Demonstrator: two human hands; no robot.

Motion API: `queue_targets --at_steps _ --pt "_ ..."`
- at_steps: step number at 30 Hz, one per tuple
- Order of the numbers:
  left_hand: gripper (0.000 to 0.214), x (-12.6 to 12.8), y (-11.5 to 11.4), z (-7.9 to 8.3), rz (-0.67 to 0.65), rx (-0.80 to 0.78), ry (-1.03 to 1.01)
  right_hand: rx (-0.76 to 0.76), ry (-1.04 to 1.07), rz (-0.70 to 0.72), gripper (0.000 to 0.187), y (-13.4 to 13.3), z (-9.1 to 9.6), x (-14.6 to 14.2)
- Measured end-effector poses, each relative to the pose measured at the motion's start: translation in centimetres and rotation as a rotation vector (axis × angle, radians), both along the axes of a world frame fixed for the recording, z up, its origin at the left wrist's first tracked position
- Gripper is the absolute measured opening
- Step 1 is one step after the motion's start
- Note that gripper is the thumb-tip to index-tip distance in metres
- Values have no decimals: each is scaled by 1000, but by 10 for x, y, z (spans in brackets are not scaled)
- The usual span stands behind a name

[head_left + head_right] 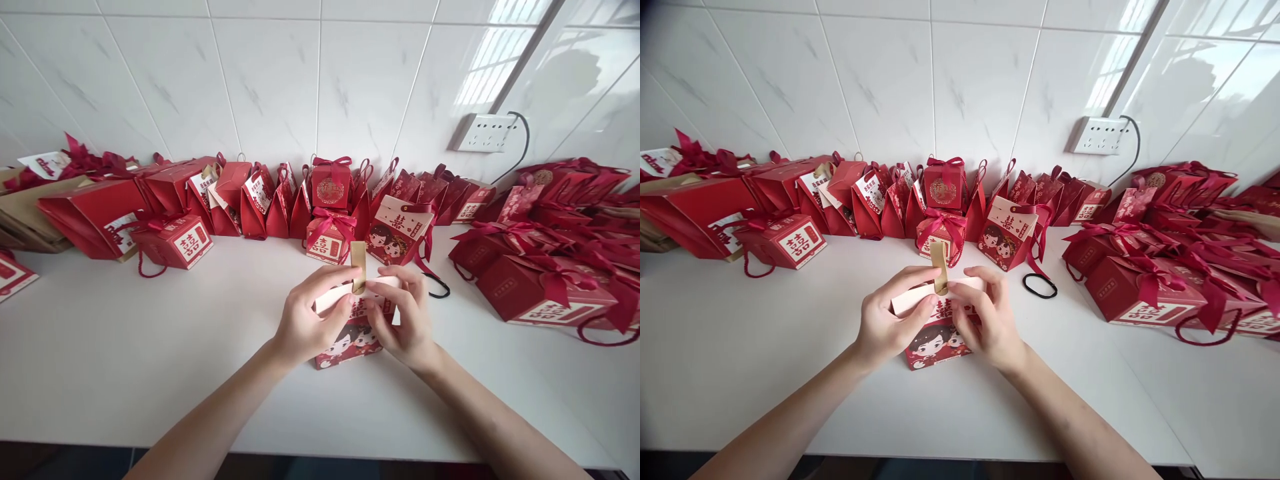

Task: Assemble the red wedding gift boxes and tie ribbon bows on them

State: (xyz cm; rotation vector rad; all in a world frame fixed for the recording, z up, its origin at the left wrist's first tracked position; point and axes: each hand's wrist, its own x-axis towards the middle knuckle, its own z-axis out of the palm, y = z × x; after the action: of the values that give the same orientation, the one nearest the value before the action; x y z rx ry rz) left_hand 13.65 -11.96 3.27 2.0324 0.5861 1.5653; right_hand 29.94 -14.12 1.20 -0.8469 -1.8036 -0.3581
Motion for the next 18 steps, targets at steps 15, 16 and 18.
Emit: queue_targets --at_steps 15,16,18 --pt "26 -1 2 3 -39 -4 0 -236 229 92 27 -4 -2 6" --pt "24 -1 2 3 -54 -14 4 -275 256 112 23 -5 -1 6" --pt "23 -1 0 4 -78 -59 13 -326 293 135 11 -9 3 5"
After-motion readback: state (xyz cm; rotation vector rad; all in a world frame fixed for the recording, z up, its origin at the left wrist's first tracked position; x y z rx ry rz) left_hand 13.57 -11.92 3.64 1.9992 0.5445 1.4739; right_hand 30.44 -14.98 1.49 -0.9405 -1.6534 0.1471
